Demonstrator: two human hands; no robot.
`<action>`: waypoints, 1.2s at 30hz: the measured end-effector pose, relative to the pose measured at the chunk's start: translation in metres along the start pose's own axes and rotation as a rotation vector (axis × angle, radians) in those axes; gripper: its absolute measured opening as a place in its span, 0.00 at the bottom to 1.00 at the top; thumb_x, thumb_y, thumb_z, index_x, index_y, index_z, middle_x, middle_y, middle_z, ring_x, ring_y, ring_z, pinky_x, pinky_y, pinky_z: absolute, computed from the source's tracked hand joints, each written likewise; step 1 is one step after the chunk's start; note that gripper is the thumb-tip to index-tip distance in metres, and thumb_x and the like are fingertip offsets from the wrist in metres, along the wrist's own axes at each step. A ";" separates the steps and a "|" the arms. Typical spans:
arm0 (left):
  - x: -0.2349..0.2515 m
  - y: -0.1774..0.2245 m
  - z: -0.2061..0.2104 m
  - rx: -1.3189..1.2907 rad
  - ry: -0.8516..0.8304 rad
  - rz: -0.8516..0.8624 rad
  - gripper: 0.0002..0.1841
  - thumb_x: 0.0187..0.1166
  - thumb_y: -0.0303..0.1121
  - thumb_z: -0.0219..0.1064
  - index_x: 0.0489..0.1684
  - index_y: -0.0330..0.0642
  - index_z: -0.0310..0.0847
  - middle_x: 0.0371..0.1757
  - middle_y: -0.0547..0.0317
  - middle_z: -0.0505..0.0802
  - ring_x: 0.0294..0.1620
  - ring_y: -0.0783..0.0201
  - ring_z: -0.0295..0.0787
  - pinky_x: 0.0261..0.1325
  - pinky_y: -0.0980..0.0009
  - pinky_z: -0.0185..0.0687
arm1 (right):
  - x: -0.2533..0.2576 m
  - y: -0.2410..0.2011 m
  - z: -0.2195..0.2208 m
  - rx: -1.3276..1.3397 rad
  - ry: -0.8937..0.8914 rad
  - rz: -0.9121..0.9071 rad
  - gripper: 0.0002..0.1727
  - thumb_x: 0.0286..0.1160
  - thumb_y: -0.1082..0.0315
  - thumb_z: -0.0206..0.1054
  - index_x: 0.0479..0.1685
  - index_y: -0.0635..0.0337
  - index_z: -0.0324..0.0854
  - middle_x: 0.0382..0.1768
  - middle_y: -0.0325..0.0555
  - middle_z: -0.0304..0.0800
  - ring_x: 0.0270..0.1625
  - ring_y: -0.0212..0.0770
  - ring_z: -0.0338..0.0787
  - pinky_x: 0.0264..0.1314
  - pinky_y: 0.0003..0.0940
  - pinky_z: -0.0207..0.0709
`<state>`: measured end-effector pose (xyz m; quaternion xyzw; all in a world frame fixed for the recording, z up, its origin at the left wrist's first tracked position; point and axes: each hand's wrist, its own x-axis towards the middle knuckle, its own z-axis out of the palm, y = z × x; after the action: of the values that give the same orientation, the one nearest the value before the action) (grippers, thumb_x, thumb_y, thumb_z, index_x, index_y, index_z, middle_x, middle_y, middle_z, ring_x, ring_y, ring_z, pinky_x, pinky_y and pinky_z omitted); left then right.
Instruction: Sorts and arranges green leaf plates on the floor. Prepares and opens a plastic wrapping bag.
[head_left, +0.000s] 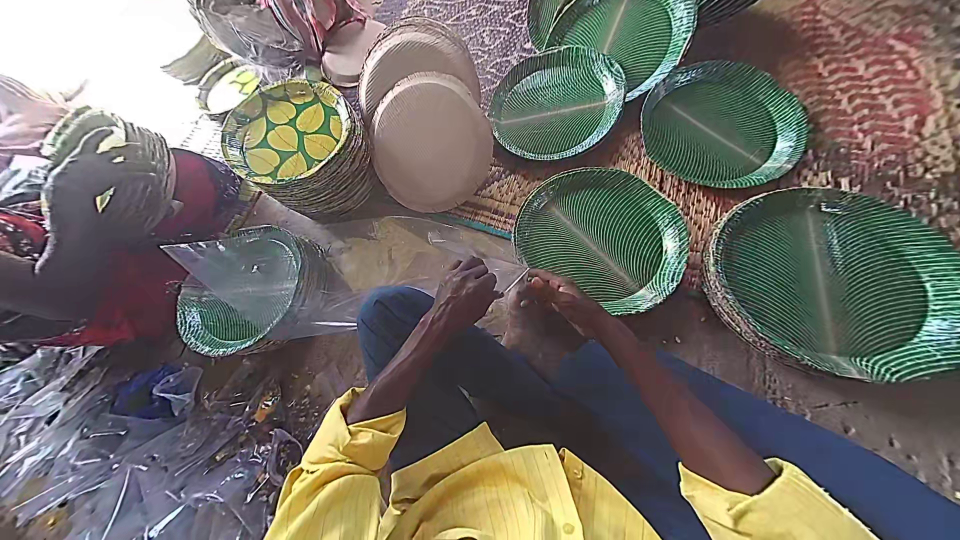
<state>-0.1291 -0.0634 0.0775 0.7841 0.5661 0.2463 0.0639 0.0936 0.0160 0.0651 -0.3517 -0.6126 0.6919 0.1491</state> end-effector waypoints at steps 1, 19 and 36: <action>0.001 0.000 0.000 -0.021 -0.003 -0.001 0.15 0.74 0.34 0.76 0.18 0.33 0.84 0.31 0.46 0.92 0.49 0.45 0.93 0.55 0.48 0.85 | 0.000 0.000 0.007 0.014 -0.032 -0.007 0.23 0.94 0.60 0.48 0.74 0.68 0.72 0.53 0.45 0.89 0.50 0.32 0.89 0.55 0.30 0.83; 0.034 0.003 -0.001 -0.516 -0.328 0.016 0.18 0.71 0.40 0.79 0.28 0.30 0.87 0.37 0.47 0.92 0.46 0.57 0.88 0.54 0.59 0.81 | -0.011 -0.020 0.014 0.399 0.181 -0.199 0.09 0.82 0.76 0.61 0.40 0.60 0.88 0.33 0.37 0.93 0.38 0.30 0.91 0.49 0.28 0.87; 0.060 0.014 0.008 -0.465 -0.475 -0.136 0.15 0.80 0.37 0.69 0.43 0.28 0.87 0.39 0.43 0.93 0.43 0.51 0.92 0.56 0.48 0.84 | -0.012 -0.031 0.008 0.284 0.364 -0.275 0.09 0.78 0.81 0.64 0.38 0.63 0.91 0.30 0.35 0.94 0.34 0.27 0.91 0.45 0.25 0.87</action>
<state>-0.0990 -0.0115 0.0949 0.7443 0.5153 0.1744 0.3873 0.0897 0.0089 0.0980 -0.3593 -0.5145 0.6696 0.3972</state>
